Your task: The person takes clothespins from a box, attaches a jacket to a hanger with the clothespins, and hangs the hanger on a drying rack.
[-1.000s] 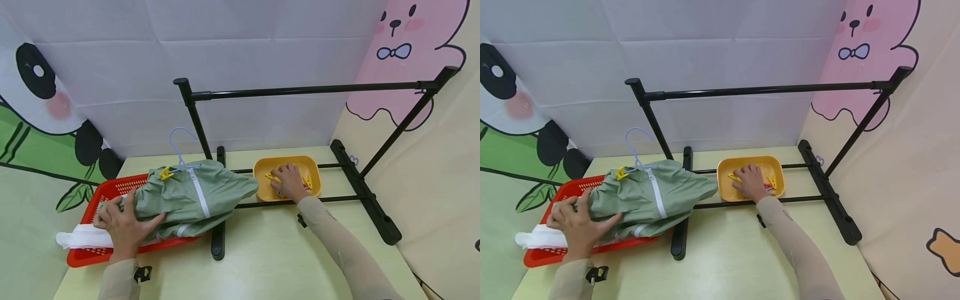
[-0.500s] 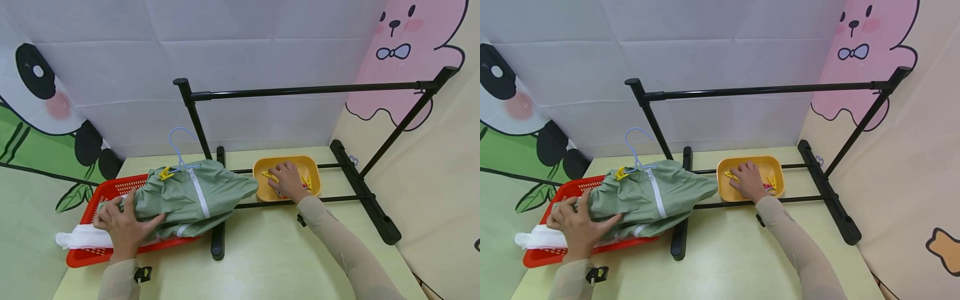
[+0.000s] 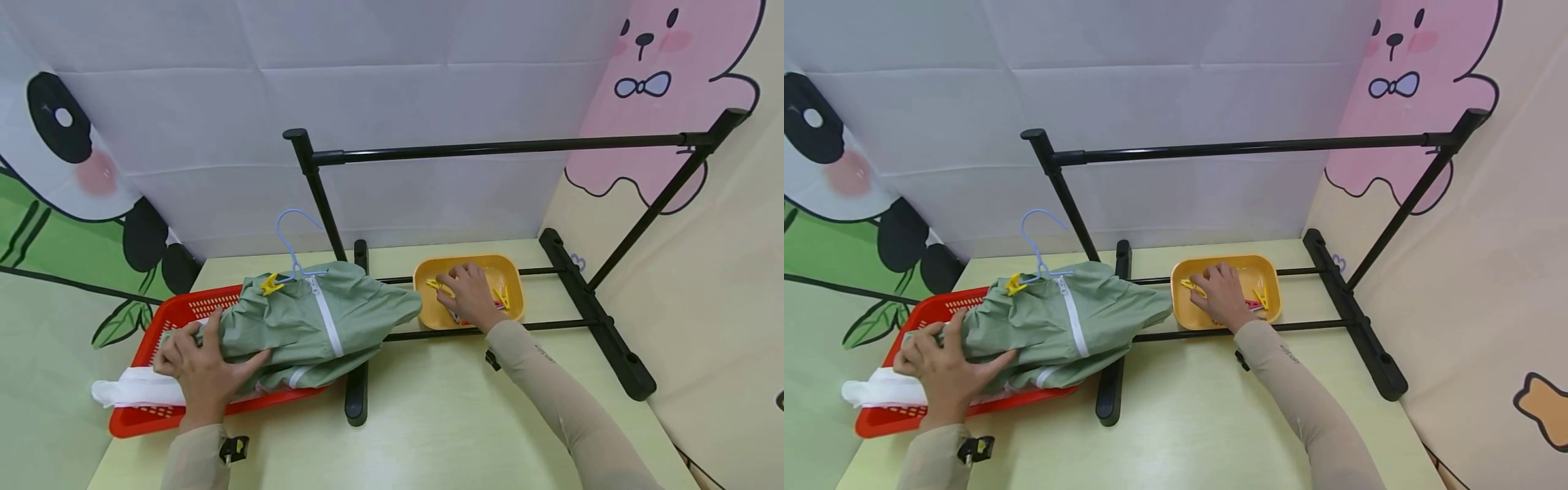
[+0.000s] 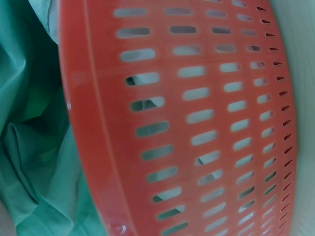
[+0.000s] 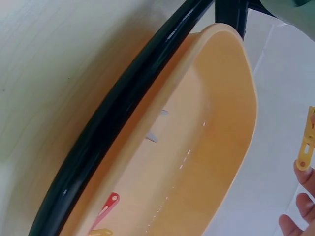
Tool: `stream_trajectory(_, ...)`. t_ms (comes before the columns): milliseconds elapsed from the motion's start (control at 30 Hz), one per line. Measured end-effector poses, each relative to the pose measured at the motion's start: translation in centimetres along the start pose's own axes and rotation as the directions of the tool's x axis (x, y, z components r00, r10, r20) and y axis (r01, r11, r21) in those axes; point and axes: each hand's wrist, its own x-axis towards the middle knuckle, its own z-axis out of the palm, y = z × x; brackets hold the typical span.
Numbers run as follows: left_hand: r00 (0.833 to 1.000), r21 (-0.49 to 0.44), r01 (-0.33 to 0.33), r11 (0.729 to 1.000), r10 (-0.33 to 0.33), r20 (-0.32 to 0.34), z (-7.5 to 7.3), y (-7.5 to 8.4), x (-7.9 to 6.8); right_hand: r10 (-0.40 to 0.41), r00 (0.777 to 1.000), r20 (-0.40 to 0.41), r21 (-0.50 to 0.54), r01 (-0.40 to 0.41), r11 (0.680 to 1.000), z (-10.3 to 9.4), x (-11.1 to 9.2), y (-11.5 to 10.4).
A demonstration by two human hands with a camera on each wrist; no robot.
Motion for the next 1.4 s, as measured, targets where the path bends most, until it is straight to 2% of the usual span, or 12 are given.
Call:
stream_trajectory(267, 1.0, 0.005, -0.007, 1.0, 0.007, -0.01, 0.0, -0.1, -0.1, -0.043, 0.996, -0.074, 0.01, 0.044, 0.999, -0.1, 0.3, -0.2)
stream_trajectory(667, 0.999, 0.0, -0.014, 1.0, 0.014, -0.034, 0.2, -0.2, -0.1, -0.079, 0.99, -0.121, 0.018, 0.081, 0.997, -0.7, 0.9, -0.6)
stream_trajectory(933, 1.0, 0.008, -0.013, 1.0, 0.013, -0.016, 0.1, -0.2, -0.2, -0.12, 0.976, -0.18, 0.026, 0.127, 0.992, -1.0, 1.3, -0.9)
stream_trajectory(1400, 1.0, 0.009, -0.016, 1.0, 0.016, -0.02, 0.0, -0.2, -0.2, -0.18, 0.959, -0.217, 0.024, 0.189, 0.982, -2.2, 2.3, -1.8)
